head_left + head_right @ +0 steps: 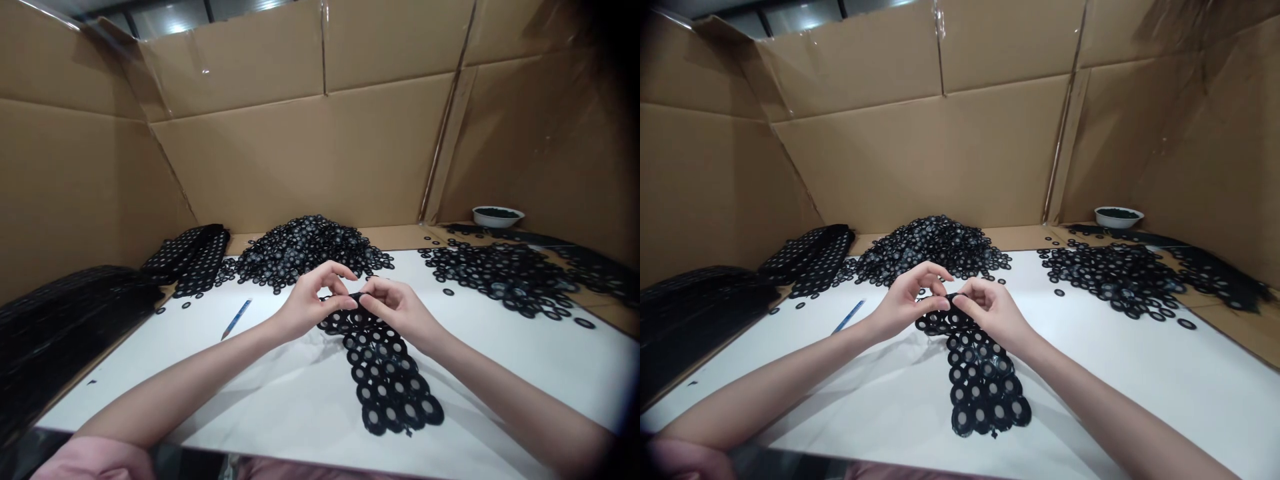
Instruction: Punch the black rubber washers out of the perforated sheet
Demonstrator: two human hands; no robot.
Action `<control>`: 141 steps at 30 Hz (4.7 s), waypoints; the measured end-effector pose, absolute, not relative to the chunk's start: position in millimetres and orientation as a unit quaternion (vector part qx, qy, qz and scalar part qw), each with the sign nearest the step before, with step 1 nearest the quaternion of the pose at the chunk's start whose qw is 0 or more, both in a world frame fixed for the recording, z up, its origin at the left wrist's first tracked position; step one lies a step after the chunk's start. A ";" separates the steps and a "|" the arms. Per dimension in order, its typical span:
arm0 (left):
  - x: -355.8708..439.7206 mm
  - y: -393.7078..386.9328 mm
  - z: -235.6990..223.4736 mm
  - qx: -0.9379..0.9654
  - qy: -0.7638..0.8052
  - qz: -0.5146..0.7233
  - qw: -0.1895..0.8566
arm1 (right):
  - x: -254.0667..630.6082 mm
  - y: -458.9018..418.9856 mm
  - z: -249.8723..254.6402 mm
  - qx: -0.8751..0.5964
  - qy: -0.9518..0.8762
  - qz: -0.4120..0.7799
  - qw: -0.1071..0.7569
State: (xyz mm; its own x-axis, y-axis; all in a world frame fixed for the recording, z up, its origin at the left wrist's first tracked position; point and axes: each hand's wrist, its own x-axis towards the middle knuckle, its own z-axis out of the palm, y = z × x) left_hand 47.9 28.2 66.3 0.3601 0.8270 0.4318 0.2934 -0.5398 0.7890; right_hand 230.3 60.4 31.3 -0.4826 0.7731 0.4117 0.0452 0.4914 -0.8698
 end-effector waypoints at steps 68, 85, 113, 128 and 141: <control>49.5 28.9 66.1 0.708 0.394 0.382 0.444 | 233.7 50.8 30.1 -0.250 -0.664 0.521 0.475; 12.8 11.3 85.9 0.772 0.503 0.292 0.257 | 235.2 50.5 33.8 -0.298 -0.619 0.525 0.503; -114.4 11.7 62.2 0.684 0.720 -0.066 0.097 | 230.5 52.0 33.6 -0.319 -0.663 0.550 0.395; -96.9 10.8 73.4 0.737 0.607 0.104 0.277 | 227.9 42.5 49.6 -0.222 -0.624 0.573 0.482; 6.4 2.4 57.4 0.726 0.340 0.279 0.529 | 227.2 37.3 51.0 -0.202 -0.597 0.557 0.541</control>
